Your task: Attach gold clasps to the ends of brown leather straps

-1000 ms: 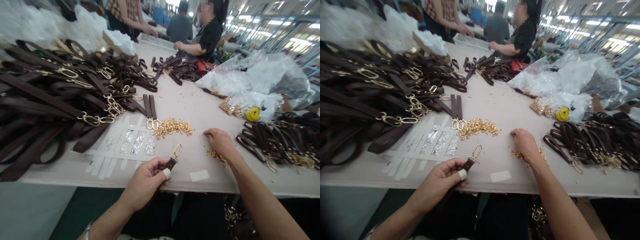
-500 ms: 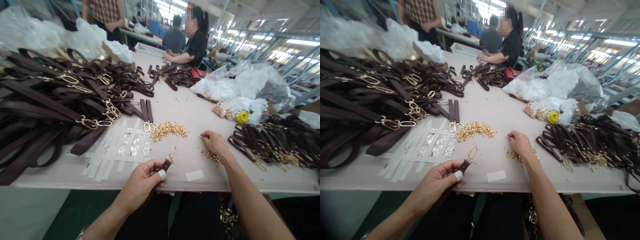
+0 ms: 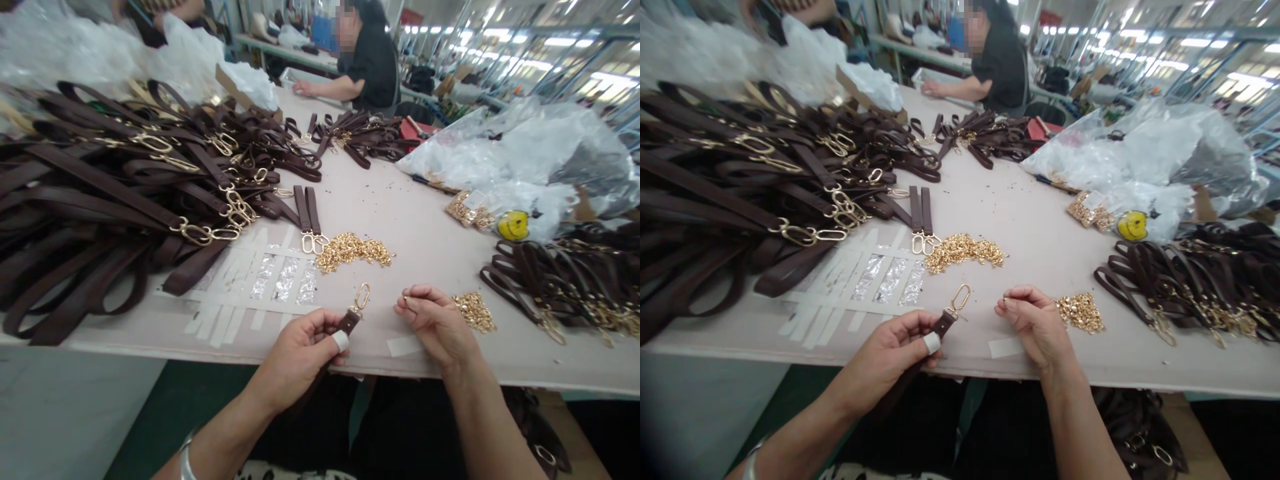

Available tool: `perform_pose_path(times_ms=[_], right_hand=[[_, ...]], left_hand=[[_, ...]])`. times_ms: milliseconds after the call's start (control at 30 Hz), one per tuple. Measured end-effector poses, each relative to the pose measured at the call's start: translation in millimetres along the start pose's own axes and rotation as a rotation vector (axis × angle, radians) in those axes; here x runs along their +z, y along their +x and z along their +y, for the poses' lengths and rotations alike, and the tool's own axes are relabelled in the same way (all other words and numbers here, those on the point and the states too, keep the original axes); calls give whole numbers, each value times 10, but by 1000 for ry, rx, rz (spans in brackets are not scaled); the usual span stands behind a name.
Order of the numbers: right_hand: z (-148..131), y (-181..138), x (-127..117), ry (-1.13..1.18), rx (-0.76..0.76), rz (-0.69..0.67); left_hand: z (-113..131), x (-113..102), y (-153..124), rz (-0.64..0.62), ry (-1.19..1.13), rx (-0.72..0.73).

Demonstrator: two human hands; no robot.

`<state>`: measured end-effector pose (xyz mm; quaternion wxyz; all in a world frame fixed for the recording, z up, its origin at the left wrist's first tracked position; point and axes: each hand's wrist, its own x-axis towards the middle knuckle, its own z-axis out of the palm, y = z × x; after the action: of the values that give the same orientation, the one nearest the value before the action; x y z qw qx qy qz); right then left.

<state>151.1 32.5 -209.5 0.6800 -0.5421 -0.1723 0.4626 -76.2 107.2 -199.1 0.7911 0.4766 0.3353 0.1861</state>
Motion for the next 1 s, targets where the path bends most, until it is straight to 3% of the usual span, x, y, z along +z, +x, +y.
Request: perform_pose_path(times_ms=[233,500,700,1000], right_hand=[[102,-130,108,-45,-48,-7],[395,-361,260,-303,-131,-27],[473,-479,435,-492,-294,-26],[500,-499,476,-663,-511,-38]], left_hand=[[-15,7,6,4,-2,8],[-69,36,31,31,61,63],[-140,55,42,75,108,108],[-166,43,61,87,152,181]])
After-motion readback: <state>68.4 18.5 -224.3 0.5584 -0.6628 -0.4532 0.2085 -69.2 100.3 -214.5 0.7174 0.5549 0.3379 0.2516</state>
